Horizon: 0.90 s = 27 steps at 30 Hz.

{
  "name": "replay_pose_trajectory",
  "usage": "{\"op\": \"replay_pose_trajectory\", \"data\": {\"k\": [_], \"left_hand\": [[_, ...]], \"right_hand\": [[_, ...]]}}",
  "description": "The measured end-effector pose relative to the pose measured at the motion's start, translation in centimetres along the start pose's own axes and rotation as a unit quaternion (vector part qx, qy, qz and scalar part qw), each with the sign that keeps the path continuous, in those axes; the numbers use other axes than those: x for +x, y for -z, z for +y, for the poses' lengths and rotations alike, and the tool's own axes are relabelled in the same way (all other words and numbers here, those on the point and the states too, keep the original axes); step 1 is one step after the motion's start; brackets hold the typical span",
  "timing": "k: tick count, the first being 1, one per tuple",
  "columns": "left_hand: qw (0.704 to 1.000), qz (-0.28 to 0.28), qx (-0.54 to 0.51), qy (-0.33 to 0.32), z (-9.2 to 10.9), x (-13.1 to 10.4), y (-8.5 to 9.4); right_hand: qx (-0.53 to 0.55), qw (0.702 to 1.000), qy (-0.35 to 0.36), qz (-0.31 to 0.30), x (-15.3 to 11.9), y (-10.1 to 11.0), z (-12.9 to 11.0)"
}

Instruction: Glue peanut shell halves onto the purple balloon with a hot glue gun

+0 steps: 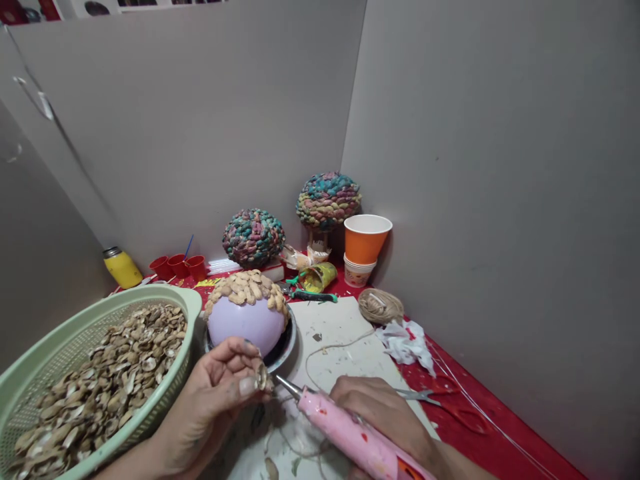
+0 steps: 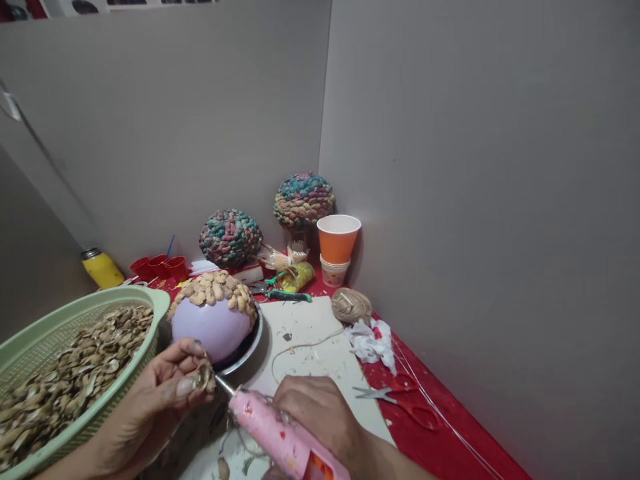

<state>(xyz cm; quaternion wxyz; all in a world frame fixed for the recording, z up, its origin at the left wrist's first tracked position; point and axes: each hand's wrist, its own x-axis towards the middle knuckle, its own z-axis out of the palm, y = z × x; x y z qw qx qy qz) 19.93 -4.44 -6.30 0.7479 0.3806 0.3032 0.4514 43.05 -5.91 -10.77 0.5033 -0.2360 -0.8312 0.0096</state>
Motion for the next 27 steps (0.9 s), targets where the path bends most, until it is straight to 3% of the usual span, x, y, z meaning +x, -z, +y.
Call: {"op": "replay_pose_trajectory", "data": {"k": [10,15,27], "left_hand": [[1.0,-0.004,0.03,-0.008,-0.4,0.2,0.2],[0.998,0.013,0.053,-0.02,-0.7,0.2,0.4],[0.996,0.034,0.078,-0.031,-1.0,0.2,0.6]], "right_hand": [[-0.011,0.999,-0.001,-0.041,-1.3,-0.4,0.2],[-0.009,0.999,0.009,-0.029,-2.3,-1.2,0.8],[-0.049,0.997,0.029,-0.05,-2.3,-1.4,1.1]]}}
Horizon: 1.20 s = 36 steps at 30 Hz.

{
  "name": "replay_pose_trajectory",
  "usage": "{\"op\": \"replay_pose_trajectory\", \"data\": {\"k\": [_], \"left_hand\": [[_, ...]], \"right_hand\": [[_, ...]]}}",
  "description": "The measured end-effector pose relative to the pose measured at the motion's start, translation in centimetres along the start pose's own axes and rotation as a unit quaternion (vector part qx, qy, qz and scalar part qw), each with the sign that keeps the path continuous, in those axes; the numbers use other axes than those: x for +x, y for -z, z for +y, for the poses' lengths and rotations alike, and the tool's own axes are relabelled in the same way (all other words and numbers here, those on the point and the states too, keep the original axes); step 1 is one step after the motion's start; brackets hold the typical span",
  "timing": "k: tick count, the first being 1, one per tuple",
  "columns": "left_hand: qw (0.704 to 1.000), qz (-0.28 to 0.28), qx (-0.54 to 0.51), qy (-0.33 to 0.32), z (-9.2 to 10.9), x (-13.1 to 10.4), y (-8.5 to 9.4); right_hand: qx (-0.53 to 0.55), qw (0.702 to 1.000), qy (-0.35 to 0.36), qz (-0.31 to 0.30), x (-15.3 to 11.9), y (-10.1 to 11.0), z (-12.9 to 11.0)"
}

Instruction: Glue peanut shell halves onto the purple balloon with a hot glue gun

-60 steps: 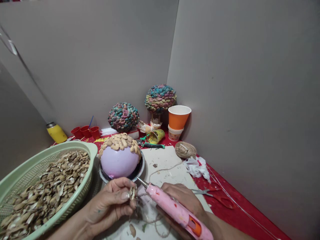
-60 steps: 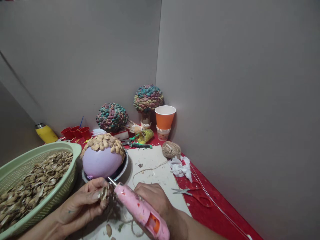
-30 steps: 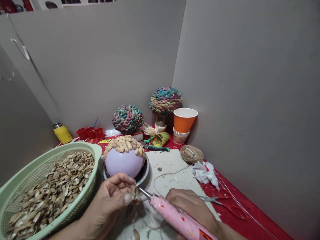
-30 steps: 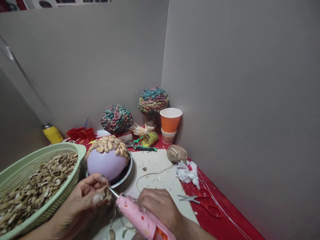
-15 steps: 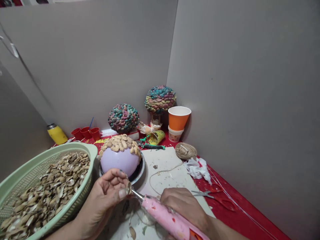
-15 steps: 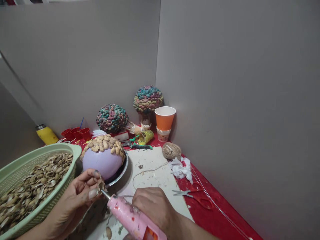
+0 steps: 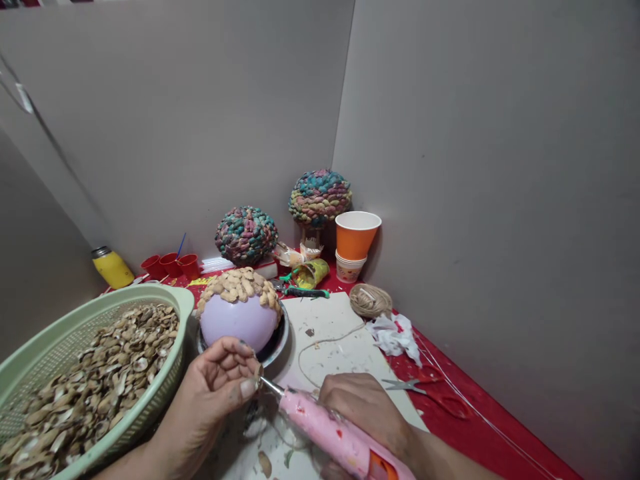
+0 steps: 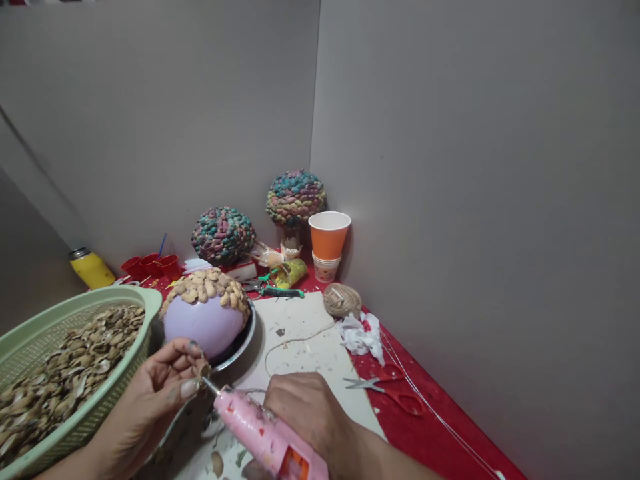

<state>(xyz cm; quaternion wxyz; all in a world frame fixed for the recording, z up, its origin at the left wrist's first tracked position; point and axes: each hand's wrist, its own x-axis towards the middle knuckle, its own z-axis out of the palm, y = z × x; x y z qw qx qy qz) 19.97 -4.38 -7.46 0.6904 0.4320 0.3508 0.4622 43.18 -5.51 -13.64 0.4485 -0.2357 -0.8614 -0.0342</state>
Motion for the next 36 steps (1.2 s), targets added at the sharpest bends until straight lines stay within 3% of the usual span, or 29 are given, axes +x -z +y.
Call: {"op": "replay_pose_trajectory", "data": {"k": [16,27,36], "left_hand": [[1.0,-0.003,0.004,0.005,-0.4,0.1,0.2],[1.0,-0.011,0.007,0.014,-0.1,0.1,-0.2],[1.0,-0.015,0.003,0.012,-0.2,-0.1,-0.3]], "right_hand": [[-0.052,0.999,-0.001,-0.005,0.8,0.7,-0.7],[-0.112,0.992,0.004,-0.059,0.8,0.9,-0.6],[-0.076,0.995,-0.012,-0.059,-0.1,0.6,0.0]]}}
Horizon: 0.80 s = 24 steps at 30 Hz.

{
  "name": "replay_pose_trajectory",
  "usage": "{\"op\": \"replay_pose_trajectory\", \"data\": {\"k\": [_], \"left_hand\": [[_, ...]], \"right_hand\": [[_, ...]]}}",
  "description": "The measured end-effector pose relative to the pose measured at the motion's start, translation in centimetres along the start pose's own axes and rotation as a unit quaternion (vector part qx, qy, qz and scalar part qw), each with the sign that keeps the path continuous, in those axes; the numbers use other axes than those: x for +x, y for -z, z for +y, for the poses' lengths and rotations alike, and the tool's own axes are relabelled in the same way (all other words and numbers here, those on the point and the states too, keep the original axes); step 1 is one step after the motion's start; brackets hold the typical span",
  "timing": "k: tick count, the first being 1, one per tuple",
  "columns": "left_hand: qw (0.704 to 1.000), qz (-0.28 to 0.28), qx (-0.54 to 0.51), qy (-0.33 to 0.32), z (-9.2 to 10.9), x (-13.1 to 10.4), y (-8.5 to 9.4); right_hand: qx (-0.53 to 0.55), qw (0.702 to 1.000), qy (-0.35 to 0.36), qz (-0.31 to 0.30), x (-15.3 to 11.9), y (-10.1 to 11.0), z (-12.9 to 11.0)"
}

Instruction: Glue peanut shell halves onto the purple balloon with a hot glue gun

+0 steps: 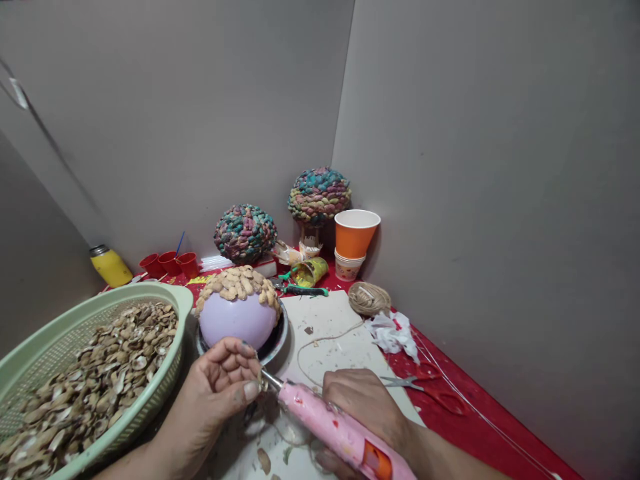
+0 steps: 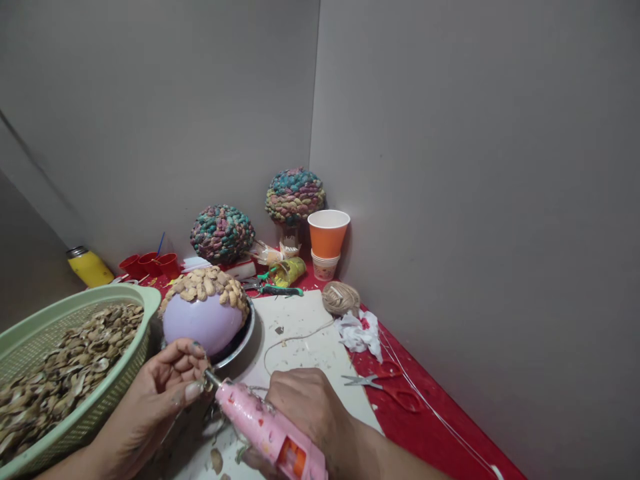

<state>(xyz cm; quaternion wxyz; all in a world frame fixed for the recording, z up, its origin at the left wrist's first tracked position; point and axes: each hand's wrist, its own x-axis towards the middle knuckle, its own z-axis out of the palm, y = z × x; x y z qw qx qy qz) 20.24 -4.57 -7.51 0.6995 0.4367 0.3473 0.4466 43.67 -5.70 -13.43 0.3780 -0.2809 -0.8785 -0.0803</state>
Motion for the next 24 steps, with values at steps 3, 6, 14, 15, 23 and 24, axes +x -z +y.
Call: {"op": "replay_pose_trajectory", "data": {"k": [3,6,14,15,23,24], "left_hand": [[1.0,0.003,0.002,-0.001,0.13,-0.02,-0.06],[1.0,0.006,0.002,-0.001,0.22,0.01,-0.12],[1.0,0.002,0.003,-0.004,0.26,-0.05,-0.04],[1.0,0.001,0.002,-0.004,0.26,-0.06,0.0],[1.0,0.0,-0.007,-0.004,0.29,-0.11,-0.09],[1.0,-0.001,-0.01,-0.005,0.31,-0.1,-0.13]], "right_hand": [[0.007,1.0,-0.011,0.006,0.05,0.14,0.1],[0.008,1.0,-0.01,0.013,0.1,0.32,0.11],[-0.025,1.0,0.003,-0.014,0.23,0.57,0.22],[-0.032,0.999,0.003,-0.02,0.27,0.61,0.16],[-0.044,0.998,-0.033,-0.036,0.1,0.29,-0.33],[-0.047,0.998,-0.028,-0.039,0.12,0.27,-0.29]]}}
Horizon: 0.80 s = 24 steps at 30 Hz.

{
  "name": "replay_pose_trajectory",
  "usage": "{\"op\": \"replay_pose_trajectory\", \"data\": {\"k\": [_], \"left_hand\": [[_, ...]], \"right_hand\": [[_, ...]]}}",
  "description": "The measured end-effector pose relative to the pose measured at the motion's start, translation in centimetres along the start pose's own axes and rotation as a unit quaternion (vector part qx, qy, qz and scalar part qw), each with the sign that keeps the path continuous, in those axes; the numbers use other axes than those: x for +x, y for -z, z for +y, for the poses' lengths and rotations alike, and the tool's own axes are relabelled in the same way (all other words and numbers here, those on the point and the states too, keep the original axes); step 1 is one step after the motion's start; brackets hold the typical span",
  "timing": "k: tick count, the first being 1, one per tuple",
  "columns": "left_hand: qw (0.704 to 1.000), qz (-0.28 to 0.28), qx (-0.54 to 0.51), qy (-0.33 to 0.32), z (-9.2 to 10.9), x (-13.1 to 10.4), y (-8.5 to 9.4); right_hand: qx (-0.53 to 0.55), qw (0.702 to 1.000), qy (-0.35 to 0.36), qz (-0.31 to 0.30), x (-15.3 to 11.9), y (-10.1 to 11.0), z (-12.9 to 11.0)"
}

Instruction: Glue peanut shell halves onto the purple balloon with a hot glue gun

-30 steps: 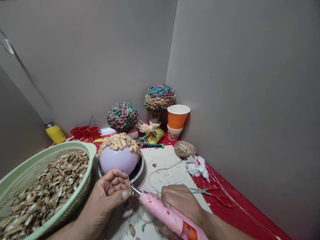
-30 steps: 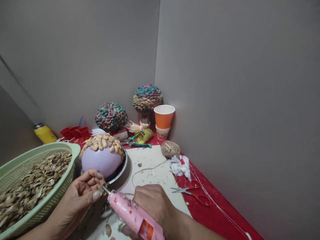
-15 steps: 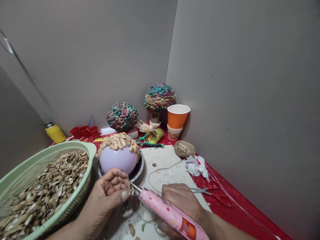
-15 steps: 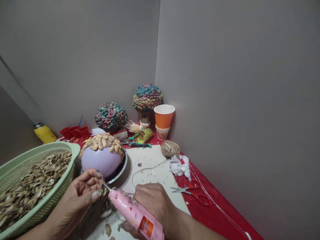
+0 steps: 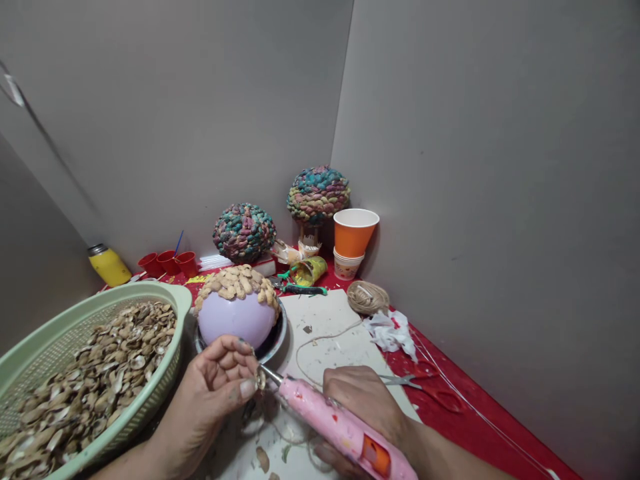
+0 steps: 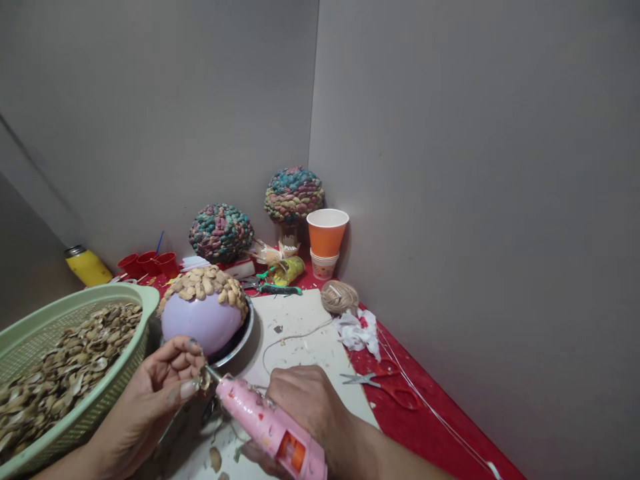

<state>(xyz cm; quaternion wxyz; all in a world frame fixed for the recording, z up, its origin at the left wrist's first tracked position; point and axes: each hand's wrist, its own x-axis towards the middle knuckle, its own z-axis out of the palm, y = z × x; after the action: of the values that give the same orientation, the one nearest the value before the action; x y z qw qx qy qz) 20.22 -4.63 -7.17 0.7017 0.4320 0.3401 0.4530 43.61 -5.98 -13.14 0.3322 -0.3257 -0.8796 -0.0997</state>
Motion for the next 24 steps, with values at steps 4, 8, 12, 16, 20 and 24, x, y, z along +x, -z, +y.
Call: {"op": "replay_pose_trajectory", "data": {"k": [4,8,12,16,20,24], "left_hand": [[1.0,0.005,0.0,-0.001,0.03,0.05,-0.03],[1.0,0.007,0.0,-0.002,0.09,0.15,-0.09],[1.0,0.007,-0.008,-0.006,0.15,0.19,-0.18],[1.0,0.003,-0.004,-0.009,0.01,0.14,0.04],[1.0,0.004,-0.007,-0.013,-0.02,0.11,0.2],[1.0,0.004,-0.008,-0.015,0.06,0.14,0.17]], "right_hand": [[0.008,1.0,0.013,0.006,0.1,0.04,0.16],[0.018,1.0,0.001,0.02,-0.07,-0.04,0.12],[0.017,1.0,0.001,0.015,-0.1,-0.16,0.03],[-0.007,1.0,-0.004,0.022,0.12,-0.05,-0.21],[-0.023,1.0,-0.019,-0.008,0.27,0.25,-0.45],[-0.004,1.0,-0.013,0.002,0.35,0.46,-0.44]]}}
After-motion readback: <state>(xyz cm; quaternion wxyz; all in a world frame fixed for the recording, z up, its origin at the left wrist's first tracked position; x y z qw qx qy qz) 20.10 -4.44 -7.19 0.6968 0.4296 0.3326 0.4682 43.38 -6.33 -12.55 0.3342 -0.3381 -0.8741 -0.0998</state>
